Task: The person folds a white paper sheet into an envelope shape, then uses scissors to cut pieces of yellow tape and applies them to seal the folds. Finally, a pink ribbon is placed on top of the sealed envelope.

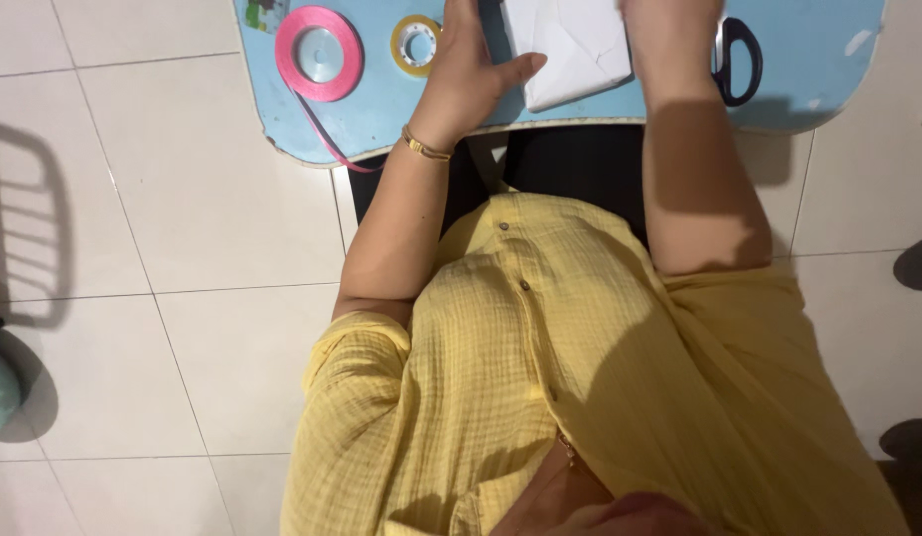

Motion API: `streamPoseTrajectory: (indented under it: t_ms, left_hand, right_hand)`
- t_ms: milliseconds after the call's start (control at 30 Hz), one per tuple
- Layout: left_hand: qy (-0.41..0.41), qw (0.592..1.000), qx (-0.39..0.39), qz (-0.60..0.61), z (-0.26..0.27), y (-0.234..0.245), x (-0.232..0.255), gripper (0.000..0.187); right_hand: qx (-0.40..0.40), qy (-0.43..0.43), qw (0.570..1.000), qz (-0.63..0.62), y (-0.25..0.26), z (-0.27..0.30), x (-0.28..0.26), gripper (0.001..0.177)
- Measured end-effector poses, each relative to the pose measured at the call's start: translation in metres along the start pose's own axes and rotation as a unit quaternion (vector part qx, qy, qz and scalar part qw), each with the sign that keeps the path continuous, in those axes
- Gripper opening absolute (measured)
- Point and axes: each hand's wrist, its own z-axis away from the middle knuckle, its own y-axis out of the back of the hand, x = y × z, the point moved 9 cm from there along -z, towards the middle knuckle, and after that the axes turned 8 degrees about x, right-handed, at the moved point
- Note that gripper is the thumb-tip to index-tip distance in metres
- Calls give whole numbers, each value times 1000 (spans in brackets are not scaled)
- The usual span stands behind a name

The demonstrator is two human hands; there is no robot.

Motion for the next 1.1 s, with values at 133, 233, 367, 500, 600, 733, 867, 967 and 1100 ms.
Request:
streamPoseTrajectory:
  t_ms: [133, 233, 367, 500, 600, 733, 867, 967, 1100]
  left_hand:
    - [65, 997, -8, 35, 3, -4, -10, 91]
    - [62, 998, 3, 22, 4, -9, -11, 87]
    - [53, 998, 38, 5, 0, -11, -11, 81]
    - [73, 995, 50, 45, -1, -12, -8, 84]
    - [65, 992, 59, 94, 1, -13, 3, 87]
    - [49, 988, 71, 127, 5, -14, 11, 84]
    - [-35, 983, 94, 151, 11, -12, 23, 84]
    - [-69, 981, 120, 139, 17, -13, 20, 80]
    - [-83, 983, 116, 120, 21, -16, 20, 75]
  right_hand:
    - [25, -18, 998, -63, 10, 1, 16, 29]
    - [-60, -82, 977, -186, -9, 10, 15, 27]
    - [-89, 13, 974, -208, 0, 15, -31, 23]
    - [-107, -22, 981, -159, 9, 23, -56, 26]
    - [-111, -4, 953, -283, 17, 29, -81, 19]
    - [-102, -11, 928, -358, 23, 36, -81, 20]
    - [-78, 156, 892, -417, 39, 50, -93, 37]
    - [-35, 210, 895, -392, 39, 60, -87, 48]
    - [-22, 211, 892, -399, 33, 62, -81, 56]
